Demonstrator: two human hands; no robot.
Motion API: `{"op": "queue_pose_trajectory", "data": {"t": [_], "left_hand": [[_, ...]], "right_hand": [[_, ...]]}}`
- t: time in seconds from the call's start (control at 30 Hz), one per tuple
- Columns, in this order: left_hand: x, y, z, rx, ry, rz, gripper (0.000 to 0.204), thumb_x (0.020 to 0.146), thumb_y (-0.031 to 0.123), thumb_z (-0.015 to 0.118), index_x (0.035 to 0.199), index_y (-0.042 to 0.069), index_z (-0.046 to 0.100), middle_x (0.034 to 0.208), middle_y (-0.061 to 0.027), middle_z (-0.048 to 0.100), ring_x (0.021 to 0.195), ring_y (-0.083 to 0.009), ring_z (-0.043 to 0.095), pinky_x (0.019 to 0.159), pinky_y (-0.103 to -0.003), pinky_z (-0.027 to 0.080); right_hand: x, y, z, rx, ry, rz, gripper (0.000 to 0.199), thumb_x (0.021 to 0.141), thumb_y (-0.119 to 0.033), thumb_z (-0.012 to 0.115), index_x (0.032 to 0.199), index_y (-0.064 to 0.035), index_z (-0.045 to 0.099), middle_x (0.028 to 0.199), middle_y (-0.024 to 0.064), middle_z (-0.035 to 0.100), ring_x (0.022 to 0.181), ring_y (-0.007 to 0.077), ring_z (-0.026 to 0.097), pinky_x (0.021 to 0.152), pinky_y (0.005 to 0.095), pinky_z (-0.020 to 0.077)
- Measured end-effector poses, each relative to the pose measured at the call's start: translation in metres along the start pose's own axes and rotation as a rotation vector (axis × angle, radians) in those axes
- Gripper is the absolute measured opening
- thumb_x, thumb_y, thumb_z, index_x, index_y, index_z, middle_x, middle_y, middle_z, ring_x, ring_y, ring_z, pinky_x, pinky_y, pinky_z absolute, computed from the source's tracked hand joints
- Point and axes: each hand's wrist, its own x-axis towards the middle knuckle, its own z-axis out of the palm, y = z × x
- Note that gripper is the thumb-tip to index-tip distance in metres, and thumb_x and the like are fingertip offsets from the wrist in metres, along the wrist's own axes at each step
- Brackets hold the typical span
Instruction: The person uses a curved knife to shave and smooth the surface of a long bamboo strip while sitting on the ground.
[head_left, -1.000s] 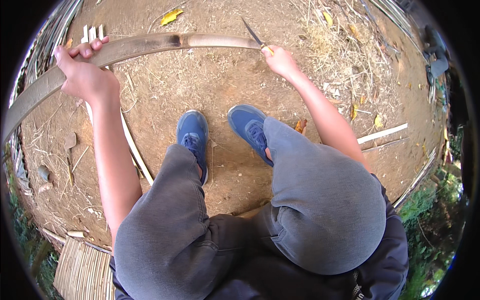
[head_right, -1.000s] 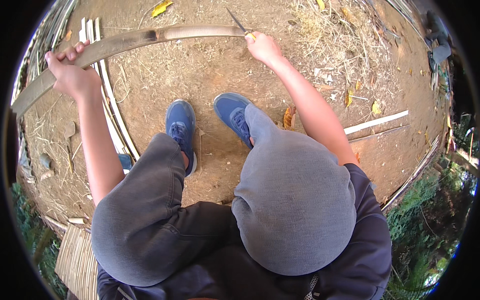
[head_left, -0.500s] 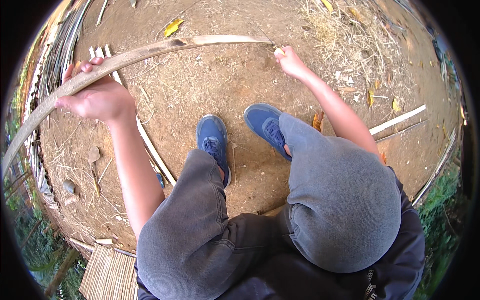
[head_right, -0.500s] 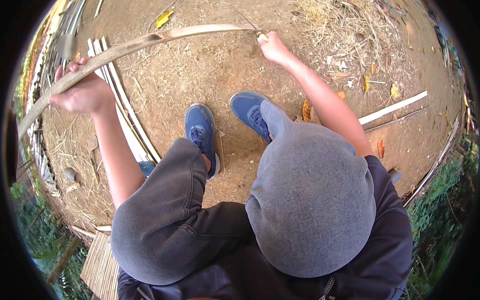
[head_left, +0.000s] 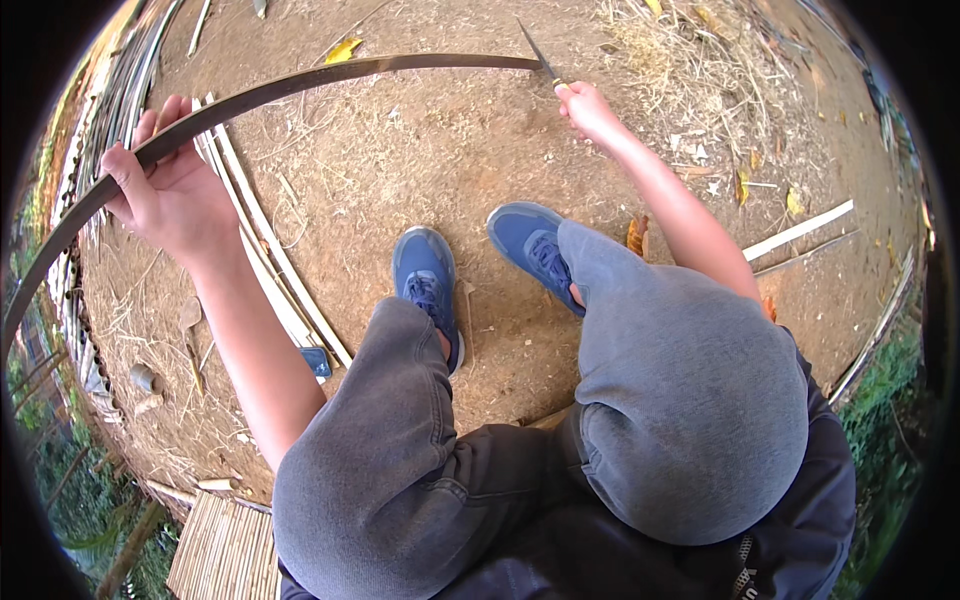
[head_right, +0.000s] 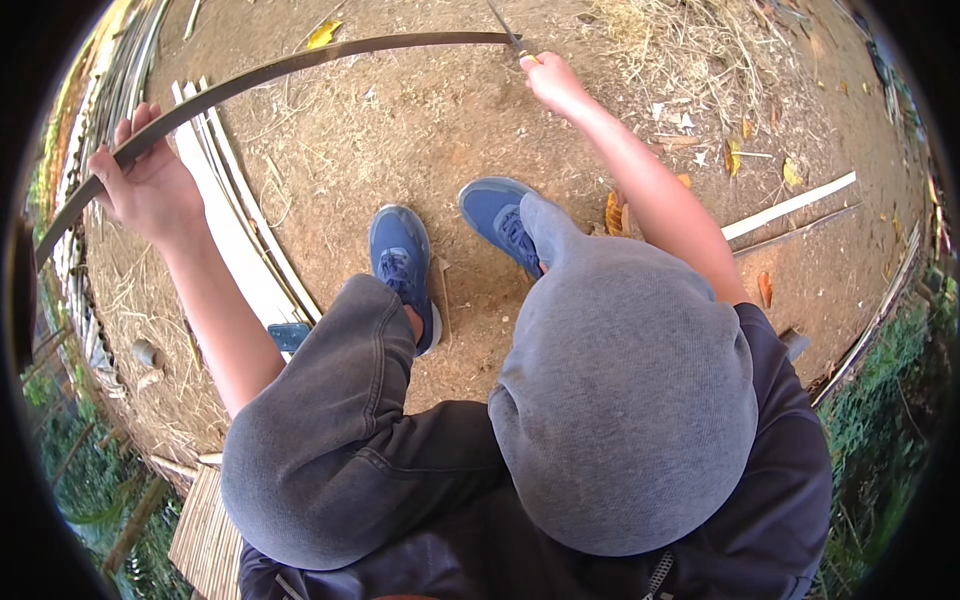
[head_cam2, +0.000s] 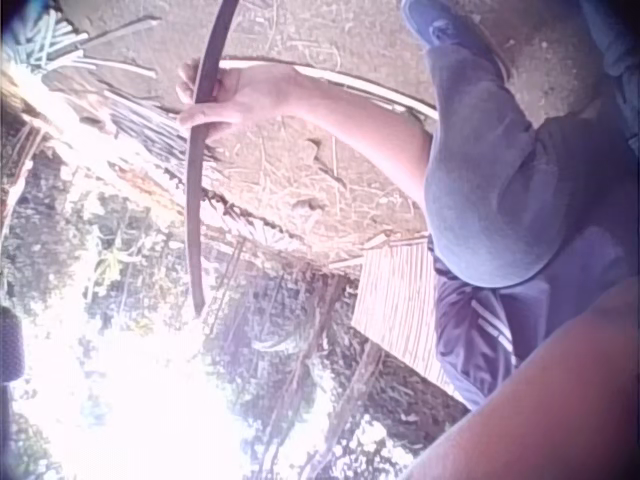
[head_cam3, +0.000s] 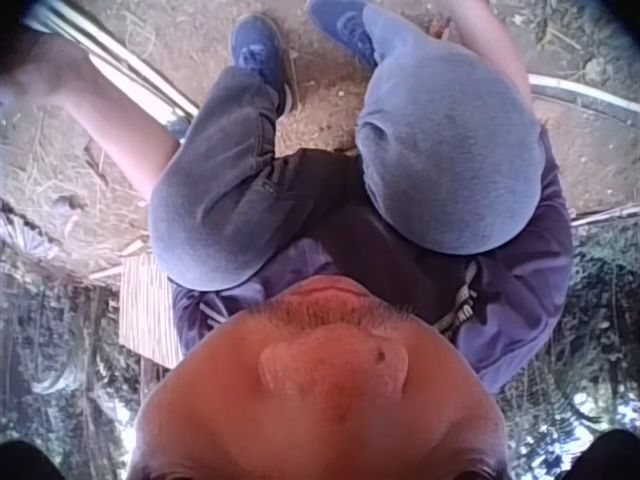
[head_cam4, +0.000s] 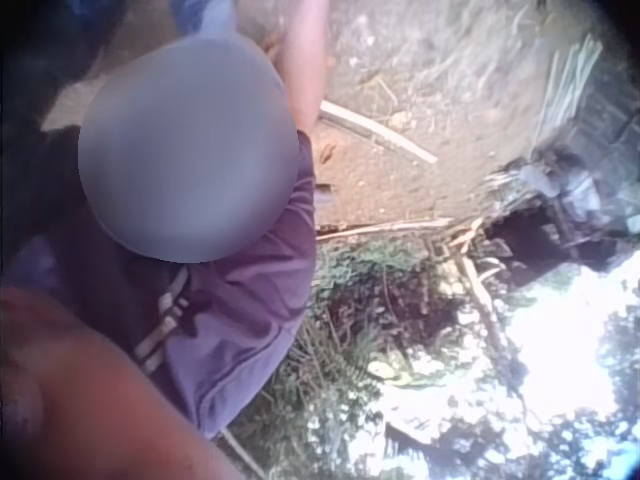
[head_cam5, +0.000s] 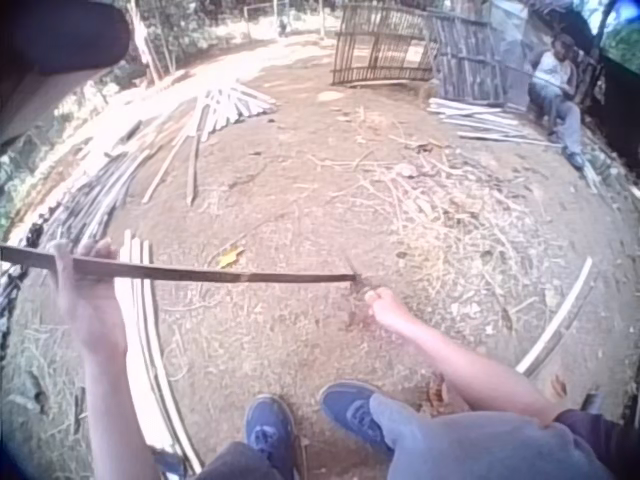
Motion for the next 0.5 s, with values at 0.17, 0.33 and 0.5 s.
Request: {"op": "queue_pose_trajectory", "data": {"t": [0.17, 0.33, 0.5], "left_hand": [[0.000, 0.001, -0.005, 0.006, -0.065, -0.051, 0.020, 0.097, 0.031, 0.059, 0.090, 0.012, 0.058, 0.071, -0.0088, 0.066, 0.079, -0.0319, 0.069, 0.086, -0.050, 0.054], [0.011, 0.018, -0.028, -0.173, -0.226, -0.229, 0.032, 0.098, 0.038, 0.053, 0.079, 0.013, 0.055, 0.066, -0.0069, 0.065, 0.064, -0.0228, 0.065, 0.074, -0.048, 0.055], [-0.003, 0.000, -0.007, -0.155, -0.100, -0.124, 0.038, 0.098, 0.035, 0.054, 0.067, 0.015, 0.047, 0.056, -0.0007, 0.045, 0.058, -0.0186, 0.053, 0.072, -0.045, 0.051]], "right_hand": [[-0.023, -0.031, 0.010, -0.114, -0.093, -0.090, 0.045, 0.104, -0.039, 0.039, 0.103, -0.0008, 0.062, 0.071, 0.0072, 0.060, 0.058, 0.0159, 0.056, 0.061, 0.0354, 0.0469], [-0.031, -0.056, 0.020, -0.142, -0.159, -0.053, 0.048, 0.105, -0.040, 0.034, 0.106, -0.0001, 0.060, 0.067, 0.0098, 0.057, 0.058, 0.0182, 0.058, 0.062, 0.0389, 0.0485], [-0.025, -0.052, 0.021, -0.366, -0.088, -0.281, 0.049, 0.106, -0.041, 0.033, 0.108, 0.0027, 0.057, 0.070, 0.0125, 0.061, 0.065, 0.0244, 0.062, 0.066, 0.0432, 0.0514]]}}
